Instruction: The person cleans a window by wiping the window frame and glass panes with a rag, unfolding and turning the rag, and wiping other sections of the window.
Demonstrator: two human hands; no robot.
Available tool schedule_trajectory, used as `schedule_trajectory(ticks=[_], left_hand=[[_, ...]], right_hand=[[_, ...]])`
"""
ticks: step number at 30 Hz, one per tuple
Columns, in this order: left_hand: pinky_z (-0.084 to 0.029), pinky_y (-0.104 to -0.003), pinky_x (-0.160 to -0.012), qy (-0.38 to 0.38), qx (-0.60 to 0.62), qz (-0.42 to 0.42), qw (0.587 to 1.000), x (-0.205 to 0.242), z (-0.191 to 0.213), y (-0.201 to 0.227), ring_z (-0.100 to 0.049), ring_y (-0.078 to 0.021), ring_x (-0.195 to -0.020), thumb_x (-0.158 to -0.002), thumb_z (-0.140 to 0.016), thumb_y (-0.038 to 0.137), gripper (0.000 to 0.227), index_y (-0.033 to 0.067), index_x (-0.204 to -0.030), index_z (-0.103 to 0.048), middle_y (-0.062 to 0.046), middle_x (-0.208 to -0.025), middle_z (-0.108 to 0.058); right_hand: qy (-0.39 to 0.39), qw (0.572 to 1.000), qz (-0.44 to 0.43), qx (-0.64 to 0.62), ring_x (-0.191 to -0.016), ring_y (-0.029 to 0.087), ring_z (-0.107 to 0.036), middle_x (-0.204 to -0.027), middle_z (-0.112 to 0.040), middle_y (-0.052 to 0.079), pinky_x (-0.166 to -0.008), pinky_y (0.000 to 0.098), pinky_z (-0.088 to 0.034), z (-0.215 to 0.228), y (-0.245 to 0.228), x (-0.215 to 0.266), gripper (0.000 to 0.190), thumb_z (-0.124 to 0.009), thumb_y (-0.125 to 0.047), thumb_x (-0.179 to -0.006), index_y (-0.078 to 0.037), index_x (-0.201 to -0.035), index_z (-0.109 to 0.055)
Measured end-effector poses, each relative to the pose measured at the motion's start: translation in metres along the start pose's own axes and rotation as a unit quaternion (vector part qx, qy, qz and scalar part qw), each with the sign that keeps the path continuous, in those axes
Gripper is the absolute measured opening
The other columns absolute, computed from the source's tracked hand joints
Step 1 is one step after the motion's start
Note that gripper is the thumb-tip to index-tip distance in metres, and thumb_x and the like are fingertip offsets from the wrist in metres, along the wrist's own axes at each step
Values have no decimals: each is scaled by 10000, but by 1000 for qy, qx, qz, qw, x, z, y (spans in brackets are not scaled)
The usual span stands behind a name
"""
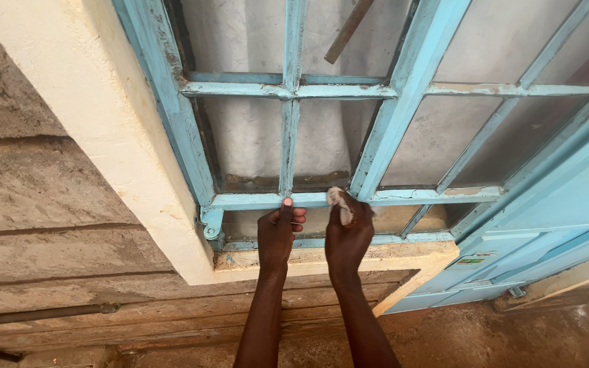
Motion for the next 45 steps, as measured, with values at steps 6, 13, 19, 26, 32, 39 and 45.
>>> schedule_trajectory(ticks=[6, 13, 19, 26, 32, 39, 45], left_hand=[[-497, -280, -590, -24, 44, -53, 997, -12, 1, -3, -632, -112, -623, -1004, -604, 501, 535, 16, -858, -779, -43, -711, -726], [-479, -294, -601, -53, -12, 26, 998, -16, 2, -9, -649, -99, -660, -1031, -566, 493, 512, 43, -893, -765, -24, -740, -720], [-495, -281, -669, -67, 14, 82, 994, 2, 17, 3, -648, -89, -736, -1026, -543, 441, 434, 97, -966, -800, 10, -833, -754], [-499, -304, -673, -49, -2, 103, 994, -3, 23, 3, -662, -114, -735, -1023, -581, 436, 424, 81, -924, -790, -17, -802, -754], [-485, -298, -666, -63, -16, 70, 995, -5, 20, 6, -664, -99, -727, -1018, -570, 453, 445, 87, -925, -806, -12, -795, -755], [-489, -287, -672, -62, -2, 55, 997, -2, 22, 6, -646, -85, -723, -1008, -558, 471, 445, 112, -943, -813, 23, -801, -756], [-490, -283, -644, -34, 3, 78, 996, -5, 24, -2, -636, -100, -693, -1014, -596, 438, 419, 89, -923, -810, -11, -768, -740]], right_hand=[[-95, 995, 4, -11, -904, 240, -728, -1011, -732, 140, -795, 363, -580, -21, -3, 4, 224, -710, -22, -907, -24, -1123, -770], [-216, 974, -52, -38, -867, 186, -748, -1006, -725, 83, -755, 305, -604, -53, -25, 9, 212, -740, -51, -889, -73, -1097, -775], [-35, 973, 161, -163, -951, 181, -659, -1084, -652, 104, -805, 274, -540, -18, -116, -44, 291, -717, 52, -963, -58, -1231, -750], [-5, 970, 198, -138, -989, 179, -689, -1086, -672, 75, -825, 306, -591, -61, -68, 5, 335, -721, 70, -936, -71, -1240, -728], [-93, 985, 115, -86, -1044, 221, -717, -1119, -698, 108, -856, 342, -585, -50, -41, 12, 342, -716, 71, -871, -63, -1185, -749], [-38, 972, 200, -122, -1046, 215, -720, -1155, -685, 104, -854, 338, -581, -51, -93, -26, 300, -704, 72, -960, -54, -1232, -721], [-110, 978, 180, 0, -933, 249, -742, -1117, -699, 134, -752, 365, -605, -58, -51, 24, 294, -722, 8, -894, -23, -1186, -710]])
Point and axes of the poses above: each hand's wrist, its own x-axis away from the middle knuckle, its own z-axis out of the back of the hand, y = z × x, the point moved 10 cm from there along -x, towards the middle knuckle
